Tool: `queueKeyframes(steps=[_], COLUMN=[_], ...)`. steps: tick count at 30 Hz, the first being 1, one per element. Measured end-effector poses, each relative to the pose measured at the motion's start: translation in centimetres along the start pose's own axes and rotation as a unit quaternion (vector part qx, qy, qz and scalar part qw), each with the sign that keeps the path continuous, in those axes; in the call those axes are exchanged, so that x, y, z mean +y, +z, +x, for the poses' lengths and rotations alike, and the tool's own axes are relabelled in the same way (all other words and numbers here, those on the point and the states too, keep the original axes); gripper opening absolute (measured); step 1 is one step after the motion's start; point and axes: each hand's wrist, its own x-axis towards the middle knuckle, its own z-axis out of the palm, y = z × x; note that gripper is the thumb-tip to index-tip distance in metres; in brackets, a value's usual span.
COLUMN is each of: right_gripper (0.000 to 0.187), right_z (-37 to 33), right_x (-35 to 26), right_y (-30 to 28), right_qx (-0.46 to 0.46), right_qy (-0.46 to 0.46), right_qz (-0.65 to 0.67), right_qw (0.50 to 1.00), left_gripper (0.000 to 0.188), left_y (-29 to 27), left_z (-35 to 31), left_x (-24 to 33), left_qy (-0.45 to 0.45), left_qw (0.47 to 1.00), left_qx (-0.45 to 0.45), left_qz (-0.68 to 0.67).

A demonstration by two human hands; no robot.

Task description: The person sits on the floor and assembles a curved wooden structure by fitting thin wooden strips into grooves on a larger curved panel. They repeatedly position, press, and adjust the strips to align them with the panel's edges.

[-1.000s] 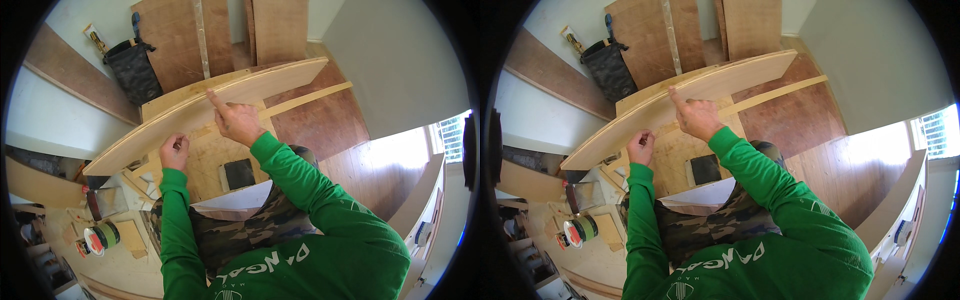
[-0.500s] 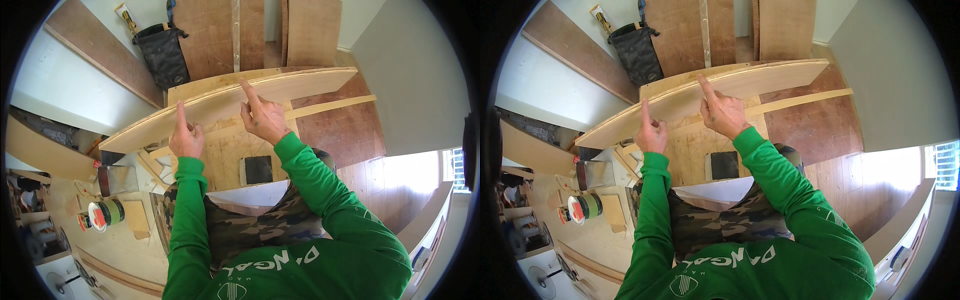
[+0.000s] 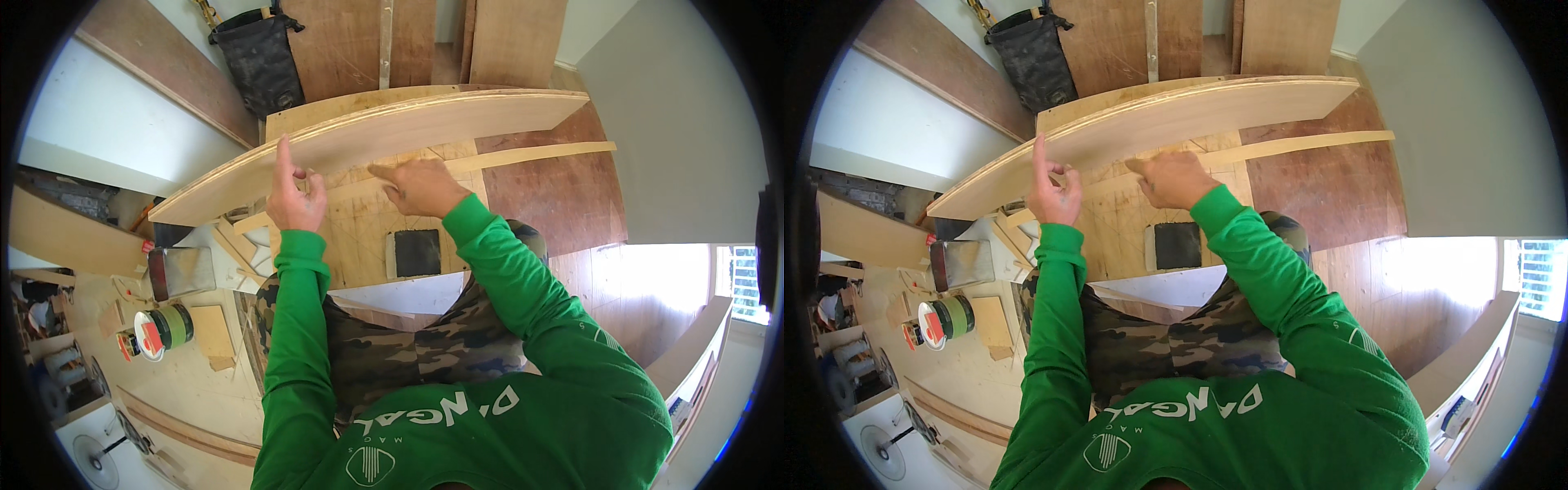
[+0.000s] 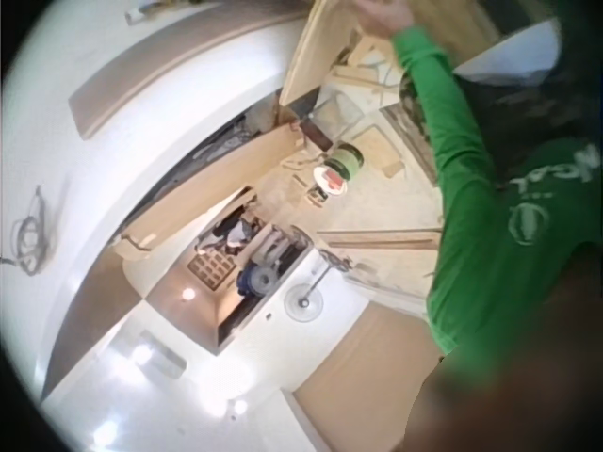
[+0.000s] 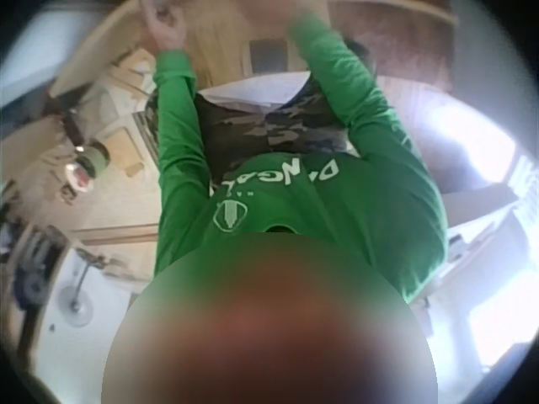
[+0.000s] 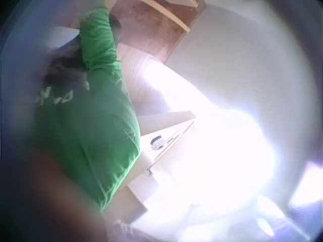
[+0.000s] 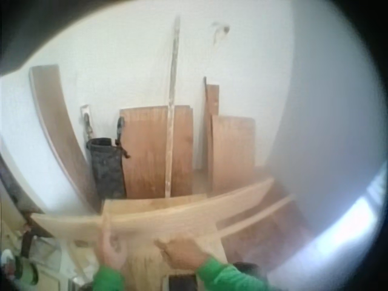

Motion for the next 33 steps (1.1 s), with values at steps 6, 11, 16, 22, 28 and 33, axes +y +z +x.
queueKeyframes(steps=[6,11,16,22,28,33], right_gripper=[0.073,0.077,0.070,0.046,0.035,0.031], right_z=[0.3,0.7,0.9,1.2,1.5,1.3], right_x=[-0.3,-0.2,0.5,0.3,1.2,1.7], right_y=[3.7,3.8,1.9,2.4,2.4,2.0], right_qx=[-0.225,-0.222,-0.154,-0.218,-0.139,-0.108], right_qy=[0.051,0.045,0.068,0.097,0.053,0.069], right_qz=[-0.099,-0.109,-0.039,-0.065,-0.046,-0.050], right_qw=[0.968,0.968,0.985,0.969,0.988,0.990], left_gripper=[0.050,0.038,0.021,0.011,0.022,0.035], left_y=[0.7,0.7,1.0,1.3,0.9,1.1], left_z=[-0.6,-0.8,-1.0,-1.1,-1.2,-1.5], left_x=[-0.3,-0.8,-1.2,-1.6,-3.2,-3.8], left_qy=[0.042,0.034,0.044,0.014,-0.048,-0.083], left_qw=[0.996,0.996,0.995,0.988,0.959,0.915], left_qx=[0.020,0.007,-0.045,-0.123,-0.264,-0.347], left_qz=[-0.080,-0.082,-0.084,-0.089,0.095,0.189])
